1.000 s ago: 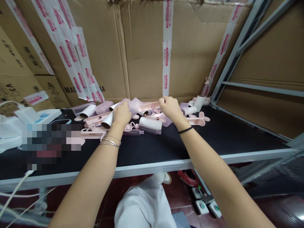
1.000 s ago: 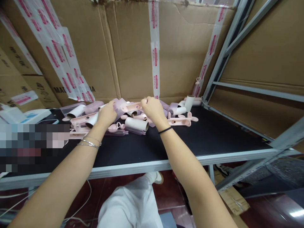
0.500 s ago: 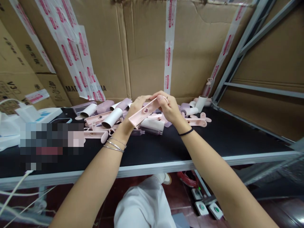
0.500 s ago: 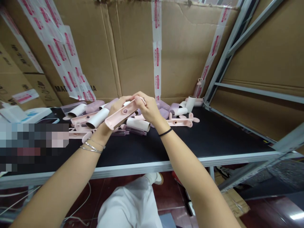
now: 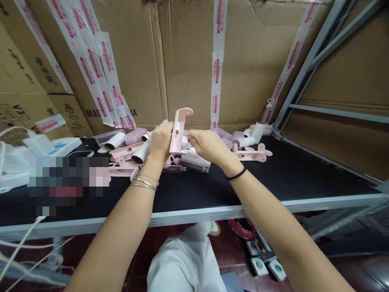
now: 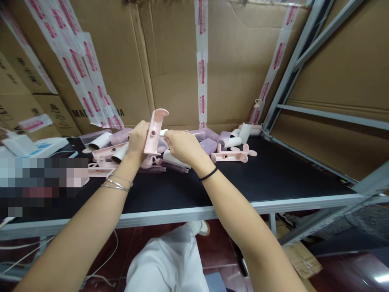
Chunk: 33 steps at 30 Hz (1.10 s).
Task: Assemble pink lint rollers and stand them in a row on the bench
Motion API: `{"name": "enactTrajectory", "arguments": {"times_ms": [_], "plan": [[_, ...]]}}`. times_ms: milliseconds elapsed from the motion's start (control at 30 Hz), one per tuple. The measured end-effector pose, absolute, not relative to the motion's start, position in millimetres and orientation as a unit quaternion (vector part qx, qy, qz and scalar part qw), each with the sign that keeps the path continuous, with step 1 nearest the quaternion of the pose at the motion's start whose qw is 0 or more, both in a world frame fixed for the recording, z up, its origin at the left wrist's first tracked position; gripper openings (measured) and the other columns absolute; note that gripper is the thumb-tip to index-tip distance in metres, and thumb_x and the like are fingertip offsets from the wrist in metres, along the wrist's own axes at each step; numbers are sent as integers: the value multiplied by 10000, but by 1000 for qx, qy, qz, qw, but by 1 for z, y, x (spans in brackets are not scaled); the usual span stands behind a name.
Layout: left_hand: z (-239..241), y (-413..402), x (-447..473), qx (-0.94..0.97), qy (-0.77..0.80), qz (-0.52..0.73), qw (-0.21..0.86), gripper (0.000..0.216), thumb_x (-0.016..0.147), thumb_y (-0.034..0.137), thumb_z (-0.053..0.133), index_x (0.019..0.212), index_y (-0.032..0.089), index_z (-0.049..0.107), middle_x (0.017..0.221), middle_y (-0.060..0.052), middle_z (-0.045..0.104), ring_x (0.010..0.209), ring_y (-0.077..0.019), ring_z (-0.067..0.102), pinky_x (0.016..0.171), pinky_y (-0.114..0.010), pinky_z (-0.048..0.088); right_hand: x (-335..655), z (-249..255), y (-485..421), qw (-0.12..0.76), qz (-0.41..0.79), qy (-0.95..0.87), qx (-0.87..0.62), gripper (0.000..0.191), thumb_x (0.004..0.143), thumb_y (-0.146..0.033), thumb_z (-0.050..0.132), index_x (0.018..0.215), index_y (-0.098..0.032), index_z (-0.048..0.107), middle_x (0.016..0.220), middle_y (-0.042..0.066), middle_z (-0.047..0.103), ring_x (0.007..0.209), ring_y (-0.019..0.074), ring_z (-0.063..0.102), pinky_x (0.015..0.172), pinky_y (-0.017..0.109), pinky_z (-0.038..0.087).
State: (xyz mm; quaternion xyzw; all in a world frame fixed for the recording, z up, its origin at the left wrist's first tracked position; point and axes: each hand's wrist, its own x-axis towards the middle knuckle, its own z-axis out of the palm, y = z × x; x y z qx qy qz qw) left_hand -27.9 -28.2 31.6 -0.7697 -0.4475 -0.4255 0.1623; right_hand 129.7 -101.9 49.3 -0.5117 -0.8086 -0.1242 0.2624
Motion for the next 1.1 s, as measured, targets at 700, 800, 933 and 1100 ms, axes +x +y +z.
{"name": "enactTrajectory", "arguments": {"times_ms": [700,800,933,1100], "plan": [[31,-37,-17,-809,-460,-337,146,186,869,242,456,840,162,621,861,-108,678,847,-247,629,775,-350,477,135,48,-99,181,-129,-795,-564,356,974,-319,288,978,-187,620,968,109,685,856,244,622,659,298,362],[30,-33,-17,-793,-440,-386,167,167,863,222,462,904,144,605,919,-124,660,919,-260,611,861,-383,458,141,48,-97,226,-113,-782,-569,352,981,-333,261,1019,-171,572,953,113,665,844,238,601,677,301,378],[27,-26,-18,-773,-433,-435,161,237,839,169,494,1062,130,564,1142,-150,593,1122,-284,512,1000,-437,390,150,44,-91,254,-148,-779,-554,301,899,-84,274,1040,-109,539,1042,159,596,935,233,548,790,321,393],[25,-16,-25,-768,-461,-428,121,188,836,120,465,964,159,598,1106,-137,620,1126,-272,516,1022,-443,394,158,46,-92,251,-138,-785,-550,362,952,-200,263,1257,-189,457,1059,111,603,909,242,562,752,331,402]]}}
